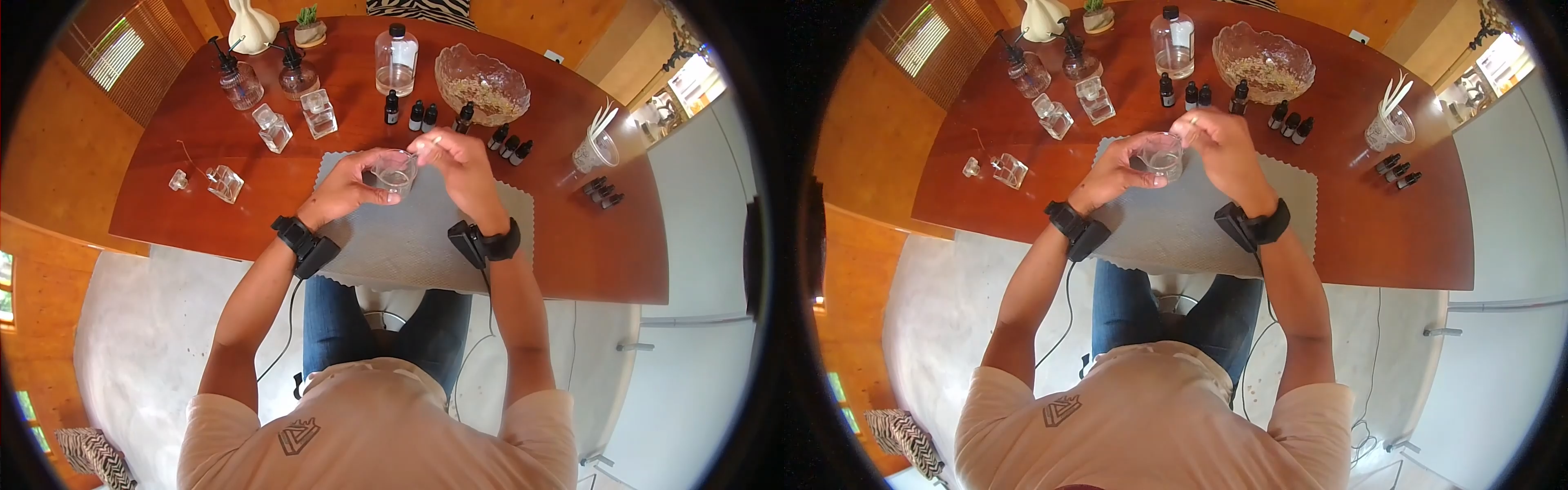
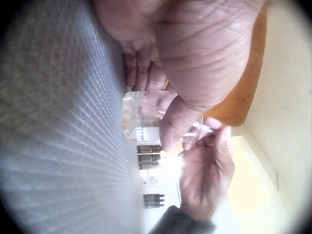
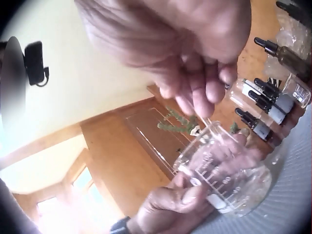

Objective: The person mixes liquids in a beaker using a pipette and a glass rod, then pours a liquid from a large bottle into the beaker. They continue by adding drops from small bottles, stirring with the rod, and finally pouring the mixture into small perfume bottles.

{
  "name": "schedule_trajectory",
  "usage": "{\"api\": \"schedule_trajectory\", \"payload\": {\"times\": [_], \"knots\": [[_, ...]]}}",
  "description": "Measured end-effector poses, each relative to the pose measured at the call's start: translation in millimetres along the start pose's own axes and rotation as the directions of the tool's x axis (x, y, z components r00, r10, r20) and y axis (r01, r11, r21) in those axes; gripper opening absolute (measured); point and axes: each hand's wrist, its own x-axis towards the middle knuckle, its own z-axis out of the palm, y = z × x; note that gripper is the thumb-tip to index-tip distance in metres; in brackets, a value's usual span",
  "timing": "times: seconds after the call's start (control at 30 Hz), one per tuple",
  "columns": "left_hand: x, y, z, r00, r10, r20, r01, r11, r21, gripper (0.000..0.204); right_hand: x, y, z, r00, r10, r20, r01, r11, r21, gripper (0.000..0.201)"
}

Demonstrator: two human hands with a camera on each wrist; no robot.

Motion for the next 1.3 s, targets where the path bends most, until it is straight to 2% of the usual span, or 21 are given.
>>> {"api": "schedule_trajectory", "payload": {"times": [0.03,0.13,0.23,0.33,0.43,0.53,0.63,0.67,0.77,0.87,0.97,1.07,1.17,1.27,1.3], "knots": [[-1,1,0,1.000,-0.016,0.002,0.016,1.000,-0.001,0.066,0,1,1,0.997,-0.012,-0.074,0.008,0.999,-0.049,0.021],[-1,4,-1,1.000,-0.024,0.003,0.023,1.000,0.015,0.067,-3,-12,-7,0.973,0.124,0.196,-0.130,0.991,0.021,0.016],[-2,3,0,1.000,-0.005,0.001,0.005,0.999,0.046,0.067,-1,-2,-8,0.995,0.078,0.065,-0.074,0.995,-0.062,0.016],[-1,3,-1,1.000,-0.019,0.005,0.019,0.999,0.029,0.067,-5,-10,-6,0.989,0.098,0.113,-0.101,0.995,0.022,0.015],[0,2,1,1.000,-0.015,-0.001,0.015,1.000,0.006,0.067,-1,-2,-10,0.994,0.047,0.101,-0.044,0.999,-0.028,0.016],[-2,3,-1,1.000,-0.021,-0.003,0.021,1.000,0.014,0.065,-4,-8,-8,0.998,0.064,-0.007,-0.065,0.992,-0.106,0.016],[-1,4,1,1.000,0.001,0.000,-0.001,1.000,0.003,0.064,-3,-19,-7,0.996,0.031,0.085,-0.025,0.997,-0.067,0.015],[-2,7,0,1.000,-0.002,0.006,0.002,1.000,-0.006,0.064,-2,-24,-7,0.988,0.073,0.135,-0.065,0.996,-0.060,0.016],[-2,3,0,1.000,-0.005,-0.006,0.005,0.999,-0.046,0.065,-1,-22,1,0.996,-0.035,-0.082,0.017,0.976,-0.217,0.016],[-1,-1,-1,1.000,0.011,-0.007,-0.011,0.999,-0.046,0.066,1,-29,-5,0.991,-0.027,0.134,0.042,0.993,-0.108,0.016],[-1,-3,-1,1.000,0.015,-0.005,-0.015,0.999,-0.050,0.068,1,-24,1,0.997,-0.048,-0.056,0.036,0.980,-0.194,0.017],[-1,-4,-2,1.000,0.008,0.003,-0.008,0.998,-0.069,0.069,3,-26,-7,0.987,0.023,0.159,0.002,0.988,-0.152,0.017],[0,-5,-2,1.000,0.011,0.001,-0.011,0.997,-0.073,0.069,3,-22,3,0.999,0.005,-0.039,-0.011,0.990,-0.140,0.019],[-1,-5,-2,0.999,0.040,0.006,-0.039,0.998,-0.055,0.069,5,-26,-4,0.991,0.047,0.123,-0.022,0.979,-0.201,0.020],[-2,-3,-2,0.999,0.047,0.009,-0.047,0.999,-0.026,0.069,6,-26,-5,0.990,0.051,0.132,-0.033,0.989,-0.141,0.019]]}}
